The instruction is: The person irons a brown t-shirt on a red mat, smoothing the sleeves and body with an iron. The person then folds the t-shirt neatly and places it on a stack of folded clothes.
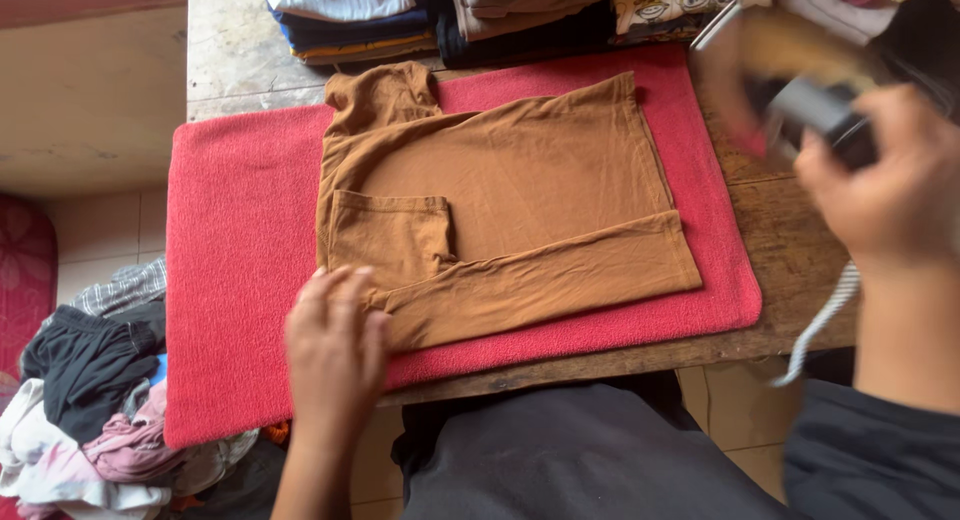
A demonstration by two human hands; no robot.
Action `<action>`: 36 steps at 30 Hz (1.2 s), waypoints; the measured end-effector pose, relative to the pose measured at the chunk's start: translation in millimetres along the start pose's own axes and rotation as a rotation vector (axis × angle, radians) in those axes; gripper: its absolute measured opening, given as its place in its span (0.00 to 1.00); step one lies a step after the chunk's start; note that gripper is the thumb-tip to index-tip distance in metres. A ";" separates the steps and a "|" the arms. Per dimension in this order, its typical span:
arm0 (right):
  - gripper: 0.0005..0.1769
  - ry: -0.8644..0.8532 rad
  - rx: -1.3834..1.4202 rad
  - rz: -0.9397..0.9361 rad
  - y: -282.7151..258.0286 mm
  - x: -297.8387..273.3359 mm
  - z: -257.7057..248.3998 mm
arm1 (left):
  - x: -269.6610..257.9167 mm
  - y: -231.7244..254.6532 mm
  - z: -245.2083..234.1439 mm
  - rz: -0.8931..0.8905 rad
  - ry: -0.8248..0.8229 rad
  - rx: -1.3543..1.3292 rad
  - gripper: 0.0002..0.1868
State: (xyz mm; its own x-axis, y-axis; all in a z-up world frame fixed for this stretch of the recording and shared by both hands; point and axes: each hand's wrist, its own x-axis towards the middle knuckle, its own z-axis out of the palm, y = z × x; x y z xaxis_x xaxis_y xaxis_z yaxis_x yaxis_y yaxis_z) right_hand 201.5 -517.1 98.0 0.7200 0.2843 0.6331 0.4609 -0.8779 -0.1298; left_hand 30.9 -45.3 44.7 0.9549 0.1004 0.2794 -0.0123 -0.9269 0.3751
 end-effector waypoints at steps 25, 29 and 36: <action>0.17 -0.677 -0.087 -0.176 -128.9 0.2 43.1 | -2.3 -42.2 18.6 -0.374 -0.041 0.115 0.18; 0.18 -0.639 0.133 -0.351 -149.7 -2.7 42.7 | -1.2 -48.3 18.0 -0.472 -0.079 0.054 0.14; 0.14 -0.631 0.089 -0.319 -180.0 1.1 55.2 | -5.6 -63.1 20.0 -0.442 0.002 -0.117 0.14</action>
State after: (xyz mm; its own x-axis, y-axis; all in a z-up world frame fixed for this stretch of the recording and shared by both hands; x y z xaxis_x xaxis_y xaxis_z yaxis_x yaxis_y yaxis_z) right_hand 148.0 -337.5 80.0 0.6935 0.7146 0.0915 0.7205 -0.6875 -0.0909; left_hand 32.3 5.4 1.9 0.8757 0.4775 0.0715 0.3625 -0.7481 0.5558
